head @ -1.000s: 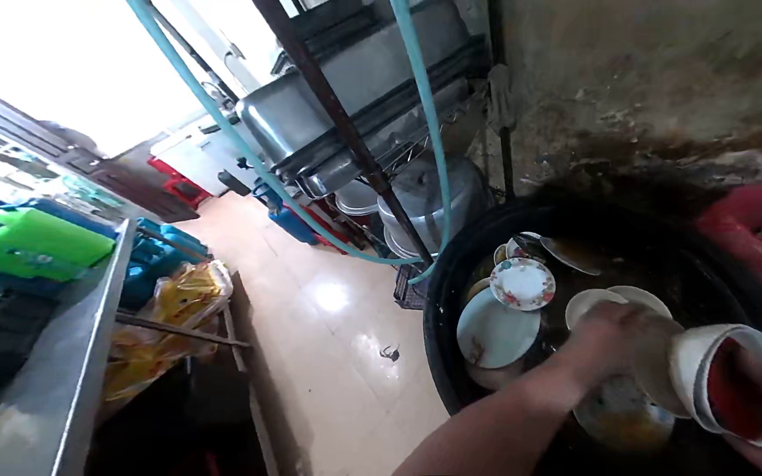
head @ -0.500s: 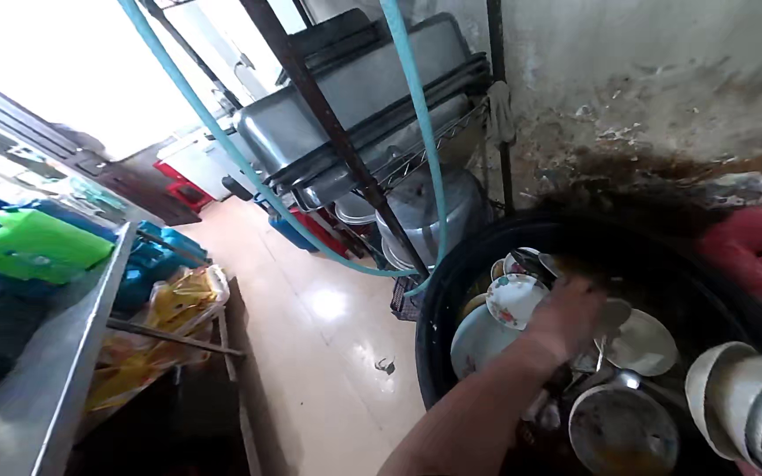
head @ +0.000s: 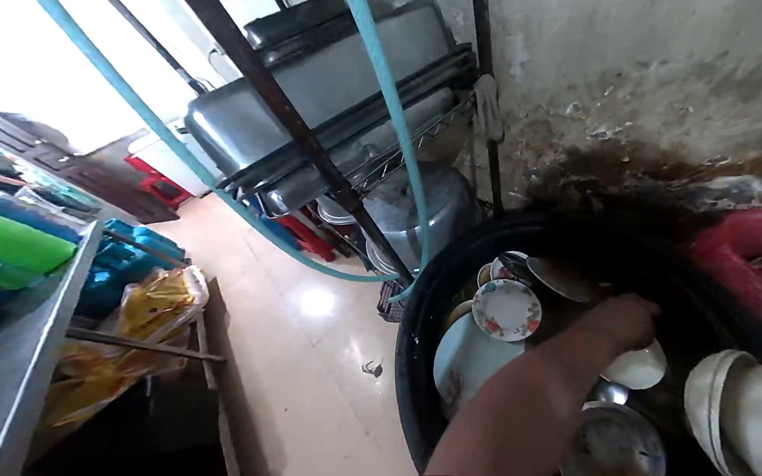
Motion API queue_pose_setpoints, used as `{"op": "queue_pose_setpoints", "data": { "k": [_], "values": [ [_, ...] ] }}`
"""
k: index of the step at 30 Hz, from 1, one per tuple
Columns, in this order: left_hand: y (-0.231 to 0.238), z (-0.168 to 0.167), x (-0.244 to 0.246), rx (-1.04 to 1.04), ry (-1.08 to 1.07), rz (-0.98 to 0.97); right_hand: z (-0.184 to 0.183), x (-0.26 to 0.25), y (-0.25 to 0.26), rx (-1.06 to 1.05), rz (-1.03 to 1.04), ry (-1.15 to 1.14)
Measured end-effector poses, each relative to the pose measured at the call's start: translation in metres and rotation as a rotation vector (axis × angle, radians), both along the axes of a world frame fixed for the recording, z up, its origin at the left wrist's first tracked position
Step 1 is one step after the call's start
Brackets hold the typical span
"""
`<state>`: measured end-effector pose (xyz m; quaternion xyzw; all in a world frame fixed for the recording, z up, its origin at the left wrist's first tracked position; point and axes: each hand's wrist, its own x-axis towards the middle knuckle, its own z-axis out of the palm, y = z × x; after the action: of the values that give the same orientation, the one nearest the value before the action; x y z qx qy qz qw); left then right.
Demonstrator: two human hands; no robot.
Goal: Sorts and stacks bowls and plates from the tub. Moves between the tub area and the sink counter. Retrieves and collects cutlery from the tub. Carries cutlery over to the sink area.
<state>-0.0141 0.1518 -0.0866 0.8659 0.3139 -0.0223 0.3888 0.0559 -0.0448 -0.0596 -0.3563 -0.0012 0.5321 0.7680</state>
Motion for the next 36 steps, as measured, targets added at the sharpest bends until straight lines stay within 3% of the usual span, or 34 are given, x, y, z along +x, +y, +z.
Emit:
{"op": "queue_pose_setpoints", "data": {
  "k": [2, 6, 8, 10, 13, 15, 18, 21, 25, 27, 29, 32, 36],
  "values": [
    [-0.005, -0.034, 0.004, 0.145, 0.089, -0.074, 0.001, -0.004, -0.001, 0.041, 0.027, -0.020],
    [-0.007, -0.035, -0.028, 0.096, 0.119, -0.002, 0.024, -0.016, 0.006, -0.161, -0.075, -0.093],
    [0.004, -0.026, -0.049, 0.043, 0.090, 0.067, -0.008, 0.000, -0.004, 0.043, -0.018, -0.007],
    [0.009, -0.008, -0.077, 0.126, -0.083, 0.153, -0.035, 0.012, -0.007, 0.242, 0.062, 0.047],
    [0.001, 0.028, -0.111, 0.427, -0.361, 0.246, -0.038, 0.010, -0.005, 0.220, 0.025, 0.047],
    [-0.012, 0.060, -0.120, 0.456, -0.308, 0.358, -0.040, 0.011, -0.006, 0.183, 0.026, 0.004],
    [-0.040, 0.088, -0.112, 0.013, -0.198, 0.581, -0.032, 0.008, -0.005, 0.093, 0.030, -0.046],
    [-0.072, 0.075, -0.098, -0.302, -0.364, 0.578, 0.024, -0.018, 0.011, -0.209, -0.018, -0.161],
    [-0.095, 0.053, -0.088, -0.552, -0.539, 0.434, 0.011, -0.009, 0.008, -0.068, 0.056, -0.164],
    [-0.077, 0.056, -0.095, -0.560, -0.480, 0.389, -0.016, 0.011, 0.000, 0.077, 0.204, -0.124],
    [-0.038, 0.055, -0.106, -0.315, -0.340, 0.424, 0.001, -0.013, 0.003, -0.061, 0.075, -0.089],
    [0.037, 0.030, -0.138, 0.013, -0.127, 0.665, 0.018, -0.028, 0.007, -0.117, 0.016, -0.038],
    [0.097, -0.006, -0.151, 0.013, 0.200, 0.863, 0.021, -0.018, 0.009, -0.185, 0.074, -0.108]
  ]
}}
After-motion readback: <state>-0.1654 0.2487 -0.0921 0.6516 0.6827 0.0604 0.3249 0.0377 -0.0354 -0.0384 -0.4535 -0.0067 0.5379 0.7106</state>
